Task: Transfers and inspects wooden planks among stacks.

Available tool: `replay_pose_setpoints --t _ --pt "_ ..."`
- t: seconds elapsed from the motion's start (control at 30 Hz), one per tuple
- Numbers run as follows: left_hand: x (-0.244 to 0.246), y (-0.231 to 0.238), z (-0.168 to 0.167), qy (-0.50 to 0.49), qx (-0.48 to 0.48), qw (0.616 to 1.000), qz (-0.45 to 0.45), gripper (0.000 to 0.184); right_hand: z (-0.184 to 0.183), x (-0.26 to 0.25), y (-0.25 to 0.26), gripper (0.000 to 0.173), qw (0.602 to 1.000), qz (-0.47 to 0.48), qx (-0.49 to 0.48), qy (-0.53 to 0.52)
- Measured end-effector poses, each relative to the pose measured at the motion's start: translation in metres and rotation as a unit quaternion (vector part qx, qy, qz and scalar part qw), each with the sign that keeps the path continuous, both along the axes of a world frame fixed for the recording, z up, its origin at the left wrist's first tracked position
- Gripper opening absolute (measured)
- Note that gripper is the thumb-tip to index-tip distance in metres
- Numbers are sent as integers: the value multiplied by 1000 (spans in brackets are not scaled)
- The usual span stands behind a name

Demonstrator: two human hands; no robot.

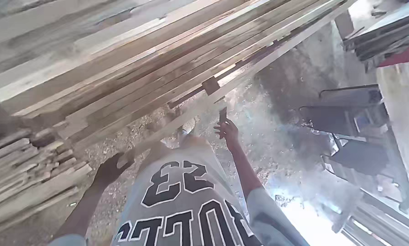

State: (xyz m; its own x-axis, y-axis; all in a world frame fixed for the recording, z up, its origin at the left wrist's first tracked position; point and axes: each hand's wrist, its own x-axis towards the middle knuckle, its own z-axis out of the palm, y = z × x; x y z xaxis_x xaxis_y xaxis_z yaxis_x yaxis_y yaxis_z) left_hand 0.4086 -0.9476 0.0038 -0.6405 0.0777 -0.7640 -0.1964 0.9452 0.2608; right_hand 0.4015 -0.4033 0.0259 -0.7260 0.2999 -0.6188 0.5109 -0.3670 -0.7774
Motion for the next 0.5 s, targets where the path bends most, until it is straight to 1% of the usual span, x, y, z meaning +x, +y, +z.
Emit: replay_pose_setpoints --t 0.07,0.17,0.27,0.33,0.37,0.4,0.47,0.5 --pt "-4 -1 -3 -17 15 1000 19 70 -3 -5 19 49 1000 -17 -4 7" --pt "-11 5 -6 -10 34 999 17 60 -2 -12 38 50 999 -51 -9 13" --pt "-28 49 2 -3 61 998 13 59 5 -18 52 48 997 -78 -13 21" --pt "-51 91 0 1 70 997 -16 56 8 -24 57 49 995 -89 -5 36" --pt "-63 112 -4 11 65 997 -44 56 8 -26 58 49 994 -97 -3 43" --pt "-75 128 -7 9 39 996 -83 61 8 -24 56 49 992 -113 -3 49" --pt "-83 145 -12 -39 -16 990 -138 61 9 -12 59 48 988 -142 -1 58" --pt "-92 146 -22 -72 -27 988 -135 63 11 -14 66 47 986 -153 -1 63"
